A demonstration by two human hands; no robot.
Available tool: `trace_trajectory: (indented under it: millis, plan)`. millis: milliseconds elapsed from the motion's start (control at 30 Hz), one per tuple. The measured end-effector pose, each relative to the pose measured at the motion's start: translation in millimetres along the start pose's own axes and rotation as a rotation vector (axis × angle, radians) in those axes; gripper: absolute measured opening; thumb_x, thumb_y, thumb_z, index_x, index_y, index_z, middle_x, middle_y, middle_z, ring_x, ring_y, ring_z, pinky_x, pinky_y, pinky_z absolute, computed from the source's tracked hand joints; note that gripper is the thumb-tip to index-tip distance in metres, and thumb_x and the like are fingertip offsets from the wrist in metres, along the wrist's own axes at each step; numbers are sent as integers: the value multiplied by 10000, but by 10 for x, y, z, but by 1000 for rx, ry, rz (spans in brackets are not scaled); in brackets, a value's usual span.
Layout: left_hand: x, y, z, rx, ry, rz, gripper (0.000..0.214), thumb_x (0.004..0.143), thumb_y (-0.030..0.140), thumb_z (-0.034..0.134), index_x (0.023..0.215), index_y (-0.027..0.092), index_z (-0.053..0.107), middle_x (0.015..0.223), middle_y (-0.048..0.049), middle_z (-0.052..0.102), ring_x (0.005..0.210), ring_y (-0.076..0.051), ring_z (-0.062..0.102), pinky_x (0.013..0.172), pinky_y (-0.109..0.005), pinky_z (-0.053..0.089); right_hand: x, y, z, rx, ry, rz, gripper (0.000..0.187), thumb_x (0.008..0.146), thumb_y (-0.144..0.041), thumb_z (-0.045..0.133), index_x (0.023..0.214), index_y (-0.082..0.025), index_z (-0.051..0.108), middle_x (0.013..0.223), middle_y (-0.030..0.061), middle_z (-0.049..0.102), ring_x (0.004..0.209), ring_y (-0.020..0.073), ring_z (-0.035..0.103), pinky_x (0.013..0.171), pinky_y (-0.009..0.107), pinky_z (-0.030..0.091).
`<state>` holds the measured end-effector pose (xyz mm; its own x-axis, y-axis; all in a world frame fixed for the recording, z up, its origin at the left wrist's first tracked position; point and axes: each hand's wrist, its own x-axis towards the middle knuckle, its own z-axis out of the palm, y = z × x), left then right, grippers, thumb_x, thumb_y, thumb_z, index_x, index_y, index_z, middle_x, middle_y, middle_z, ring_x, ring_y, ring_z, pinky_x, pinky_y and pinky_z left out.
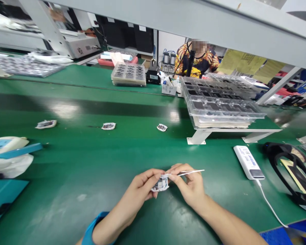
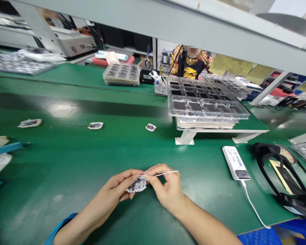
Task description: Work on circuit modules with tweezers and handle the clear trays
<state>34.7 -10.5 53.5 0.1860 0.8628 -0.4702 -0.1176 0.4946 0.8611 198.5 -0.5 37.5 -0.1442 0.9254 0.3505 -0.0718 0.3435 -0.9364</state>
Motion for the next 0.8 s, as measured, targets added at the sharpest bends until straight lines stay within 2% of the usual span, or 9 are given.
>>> trace_trajectory:
  millis: [133,300,467,633,800]
  plan:
    - [17,-13,-14,12,0,-3,440,655,552,721,836,153,688,604,43,532,512,-87,409,520,-220,305,11,-15,-19,-99,-35,-43,36,842,-186,683,844,-222,687,839,56,743,810,213,709,767,373,577]
    - [27,-14,-32,-7,-3,-10,444,665,547,722,859,149,689,607,40,548,509,-82,403,512,-210,301,5,20,-34,58,-36,112,47,845,-250,688,848,-211,663,889,53,735,758,187,713,668,313,600]
    - [31,-12,-28,2,-26,-2,435,673,552,719,836,150,686,630,29,572,508,-77,394,500,-206,296,-5,41,-15,152,-17,140,55,848,-252,688,837,-215,649,858,40,735,717,175,708,640,304,599]
    - [18,3,-16,4,-20,-12,393,678,522,716,828,159,690,618,31,565,516,-87,406,507,-212,308,0,22,-8,96,-8,105,66,847,-272,688,824,-218,658,823,44,740,728,195,715,632,323,609]
    - [-4,17,-21,12,-11,-24,382,691,508,704,864,167,702,687,16,581,571,-99,436,543,-209,334,22,5,-42,-85,-52,-27,40,849,-189,671,838,-228,676,819,47,752,804,211,719,811,400,581]
